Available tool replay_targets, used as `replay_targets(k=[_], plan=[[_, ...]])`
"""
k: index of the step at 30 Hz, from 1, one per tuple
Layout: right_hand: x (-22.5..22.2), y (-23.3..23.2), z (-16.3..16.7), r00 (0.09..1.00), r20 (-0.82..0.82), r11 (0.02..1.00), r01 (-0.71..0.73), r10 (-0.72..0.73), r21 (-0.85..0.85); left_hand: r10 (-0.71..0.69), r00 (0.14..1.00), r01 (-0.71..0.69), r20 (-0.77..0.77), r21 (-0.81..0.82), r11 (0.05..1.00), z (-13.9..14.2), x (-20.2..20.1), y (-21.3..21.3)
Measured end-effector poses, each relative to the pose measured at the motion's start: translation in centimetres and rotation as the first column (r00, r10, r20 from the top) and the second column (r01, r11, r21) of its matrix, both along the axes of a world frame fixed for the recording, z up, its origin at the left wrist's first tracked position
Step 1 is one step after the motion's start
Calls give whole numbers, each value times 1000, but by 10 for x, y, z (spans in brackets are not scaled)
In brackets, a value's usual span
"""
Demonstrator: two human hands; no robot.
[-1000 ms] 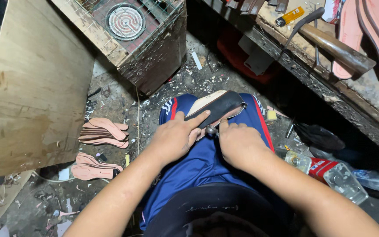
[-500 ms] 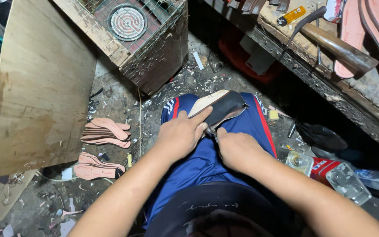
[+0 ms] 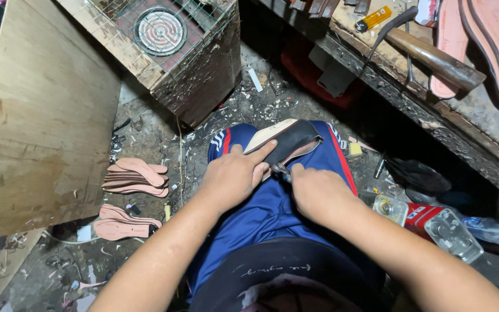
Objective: The person holds a shoe with a black upper mounted on a last on their lap and uses lasting pliers to pull the upper edges tight over the insole, then hammers the edges to secure them. They repeatedly reposition the shoe, grip the upper with pliers, and tap it with a hammer, working around the shoe before setting it aside.
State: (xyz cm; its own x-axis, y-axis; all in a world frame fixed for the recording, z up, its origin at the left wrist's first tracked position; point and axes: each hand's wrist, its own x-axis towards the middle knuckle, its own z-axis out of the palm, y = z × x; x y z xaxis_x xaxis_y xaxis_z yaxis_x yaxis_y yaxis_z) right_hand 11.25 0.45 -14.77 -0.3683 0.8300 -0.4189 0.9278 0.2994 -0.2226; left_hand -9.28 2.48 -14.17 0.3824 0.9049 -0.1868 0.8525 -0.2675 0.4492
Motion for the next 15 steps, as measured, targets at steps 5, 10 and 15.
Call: replay_targets(k=[5,10,15], plan=[[-4,-6,-17,999,-52,1000,3,-2,27,39,999,-40,-11,-47,998,-6,3,3],[-2,5,-22,996,77,994,-51,43,97,54,998,-54,15,21,998,-14,11,9],[5,14,-12,992,114,996,-56,48,63,25,1000,-25,-17,17,1000,-14,13,9]])
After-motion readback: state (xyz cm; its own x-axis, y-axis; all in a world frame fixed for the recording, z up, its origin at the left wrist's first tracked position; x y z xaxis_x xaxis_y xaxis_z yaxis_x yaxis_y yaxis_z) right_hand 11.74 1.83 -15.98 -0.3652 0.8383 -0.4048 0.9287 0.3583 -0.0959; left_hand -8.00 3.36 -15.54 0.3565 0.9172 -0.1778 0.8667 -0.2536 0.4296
